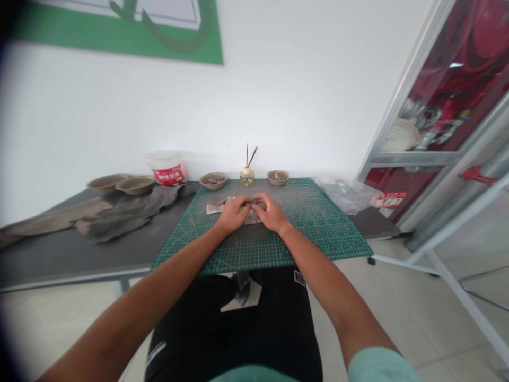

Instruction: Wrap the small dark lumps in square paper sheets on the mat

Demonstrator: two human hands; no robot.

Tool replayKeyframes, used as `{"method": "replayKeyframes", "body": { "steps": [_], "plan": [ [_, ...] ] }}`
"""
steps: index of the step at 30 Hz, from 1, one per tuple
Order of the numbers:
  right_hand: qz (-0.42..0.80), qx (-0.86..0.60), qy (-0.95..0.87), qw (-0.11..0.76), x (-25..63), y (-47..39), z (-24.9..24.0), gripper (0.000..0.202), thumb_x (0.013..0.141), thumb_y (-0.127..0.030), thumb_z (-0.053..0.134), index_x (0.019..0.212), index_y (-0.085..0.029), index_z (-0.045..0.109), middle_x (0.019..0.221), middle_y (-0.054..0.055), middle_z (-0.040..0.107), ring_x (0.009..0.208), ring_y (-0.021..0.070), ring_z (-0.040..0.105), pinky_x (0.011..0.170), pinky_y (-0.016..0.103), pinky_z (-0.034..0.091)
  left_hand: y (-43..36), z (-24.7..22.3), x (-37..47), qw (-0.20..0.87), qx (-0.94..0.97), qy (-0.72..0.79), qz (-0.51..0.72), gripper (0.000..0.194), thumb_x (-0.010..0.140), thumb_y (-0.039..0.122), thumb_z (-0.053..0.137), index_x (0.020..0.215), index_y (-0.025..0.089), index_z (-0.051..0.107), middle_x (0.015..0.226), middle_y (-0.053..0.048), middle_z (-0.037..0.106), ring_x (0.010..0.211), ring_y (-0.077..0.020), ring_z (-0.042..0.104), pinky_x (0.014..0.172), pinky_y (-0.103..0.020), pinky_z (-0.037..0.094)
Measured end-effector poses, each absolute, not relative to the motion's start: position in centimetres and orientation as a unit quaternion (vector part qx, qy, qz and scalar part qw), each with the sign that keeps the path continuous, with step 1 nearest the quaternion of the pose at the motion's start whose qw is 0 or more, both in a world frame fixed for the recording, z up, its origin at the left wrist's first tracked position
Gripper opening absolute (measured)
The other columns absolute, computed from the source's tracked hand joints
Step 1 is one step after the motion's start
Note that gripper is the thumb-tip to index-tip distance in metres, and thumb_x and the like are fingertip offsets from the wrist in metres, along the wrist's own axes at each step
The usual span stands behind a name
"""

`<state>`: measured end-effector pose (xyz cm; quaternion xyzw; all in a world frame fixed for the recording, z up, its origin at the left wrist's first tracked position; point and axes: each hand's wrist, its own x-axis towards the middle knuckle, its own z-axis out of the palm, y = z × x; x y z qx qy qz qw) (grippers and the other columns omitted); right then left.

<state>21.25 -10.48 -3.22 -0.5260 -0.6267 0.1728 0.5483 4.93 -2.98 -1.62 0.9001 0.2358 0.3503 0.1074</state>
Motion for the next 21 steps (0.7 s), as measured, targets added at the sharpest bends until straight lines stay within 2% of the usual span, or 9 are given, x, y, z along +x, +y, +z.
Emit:
{"method": "replayKeyframes", "body": {
  "steps": [3,8,11,15,21],
  "plan": [
    [0.113,-0.558,-0.612,0.549,21.0,-10.8,-3.3,0.030,0.090,-0.038,0.060,0.116,-0.024,0.054,0.107,0.005,0.068,0.068,0.0149,0.061,0.071,0.033,0.051,-3.3,-1.9,5.2,0.134,0.888,0.233,0.372,0.033,0.095,0.021,0.038,0.115,0.016,0.064,0.112,-0.007,0.071,0.104,-0.0193,0.064,0.092,-0.032,0.050],
    [0.038,-0.598,-0.605,0.525,20.6,-11.6,-3.3,0.028,0.087,-0.042,0.062,0.109,-0.024,0.057,0.101,0.005,0.069,0.073,0.0195,0.063,0.078,0.037,0.051,-4.3,-2.2,4.7,0.147,0.888,0.211,0.381,0.034,0.097,0.028,0.042,0.122,0.016,0.062,0.115,-0.008,0.071,0.103,-0.0195,0.066,0.091,-0.032,0.052],
    [0.020,-0.607,-0.612,0.506,20.4,-12.2,-3.3,0.026,0.088,-0.041,0.061,0.108,-0.025,0.057,0.101,0.005,0.069,0.076,0.0201,0.064,0.080,0.037,0.049,-4.8,-2.4,4.2,0.137,0.894,0.203,0.376,0.036,0.097,0.031,0.044,0.127,0.018,0.061,0.119,-0.008,0.070,0.108,-0.0215,0.065,0.096,-0.036,0.050],
    [0.018,-0.611,-0.618,0.495,20.5,-12.5,-3.3,0.023,0.088,-0.041,0.061,0.103,-0.025,0.056,0.094,0.003,0.068,0.077,0.0201,0.063,0.078,0.035,0.048,-5.2,-2.6,3.9,0.106,0.906,0.197,0.360,0.039,0.098,0.032,0.043,0.129,0.017,0.060,0.121,-0.011,0.069,0.111,-0.0242,0.064,0.102,-0.040,0.046],
    [0.037,-0.602,-0.618,0.505,20.8,-12.4,-3.3,0.025,0.086,-0.046,0.063,0.093,-0.024,0.053,0.080,-0.001,0.063,0.068,0.0173,0.059,0.070,0.032,0.047,-5.3,-2.8,3.8,0.068,0.915,0.195,0.347,0.043,0.095,0.031,0.046,0.133,0.015,0.058,0.118,-0.012,0.071,0.105,-0.0258,0.066,0.096,-0.041,0.048]
  ]
}}
